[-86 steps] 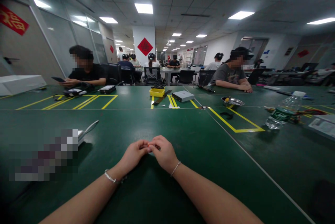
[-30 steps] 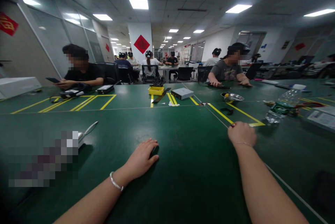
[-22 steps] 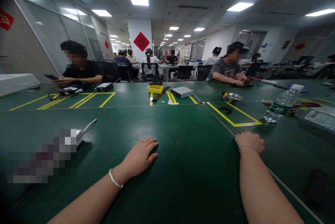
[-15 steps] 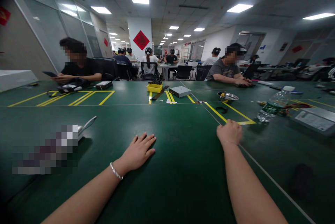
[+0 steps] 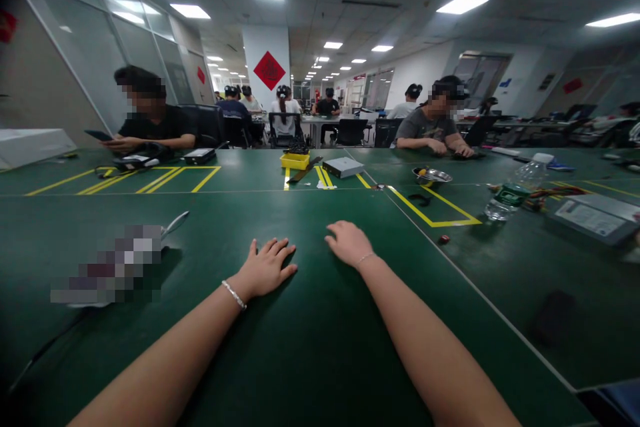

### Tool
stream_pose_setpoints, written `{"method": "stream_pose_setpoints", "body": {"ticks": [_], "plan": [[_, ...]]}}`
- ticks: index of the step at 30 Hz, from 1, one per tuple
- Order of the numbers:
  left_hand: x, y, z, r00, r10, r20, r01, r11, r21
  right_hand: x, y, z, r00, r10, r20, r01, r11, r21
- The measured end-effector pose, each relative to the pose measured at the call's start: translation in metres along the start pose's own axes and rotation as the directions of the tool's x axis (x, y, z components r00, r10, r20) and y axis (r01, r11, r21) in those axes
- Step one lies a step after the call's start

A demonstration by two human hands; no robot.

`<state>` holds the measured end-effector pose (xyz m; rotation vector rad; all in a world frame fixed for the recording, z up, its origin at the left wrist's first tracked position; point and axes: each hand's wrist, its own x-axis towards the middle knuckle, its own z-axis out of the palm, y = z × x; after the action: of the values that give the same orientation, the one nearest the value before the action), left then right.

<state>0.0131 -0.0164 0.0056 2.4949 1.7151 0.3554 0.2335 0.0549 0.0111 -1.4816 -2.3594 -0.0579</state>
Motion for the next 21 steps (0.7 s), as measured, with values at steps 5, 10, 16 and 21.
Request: {"method": "stream_pose_setpoints", "body": {"ticks": [5, 10, 16, 21], "plan": [[0.003, -0.004, 0.0, 1.0, -0.001, -0.017, 0.001, 0.999, -0.048, -0.04, 0.119, -0.048, 0.705, 0.667, -0.24, -0.707, 0.686, -0.172], [0.004, -0.007, 0.002, 1.0, 0.007, -0.016, -0.008, 0.994, -0.112, -0.077, 0.19, -0.057, 0.413, 0.899, -0.147, -0.911, 0.405, -0.082], [0.006, -0.008, 0.002, 1.0, -0.015, -0.009, 0.013, 0.99, -0.143, -0.062, 0.196, -0.042, 0.465, 0.875, -0.134, -0.882, 0.445, -0.154], [0.006, -0.008, 0.002, 1.0, -0.008, -0.007, 0.007, 0.991, -0.131, -0.063, 0.201, -0.041, 0.486, 0.871, -0.068, -0.864, 0.467, -0.189]]}}
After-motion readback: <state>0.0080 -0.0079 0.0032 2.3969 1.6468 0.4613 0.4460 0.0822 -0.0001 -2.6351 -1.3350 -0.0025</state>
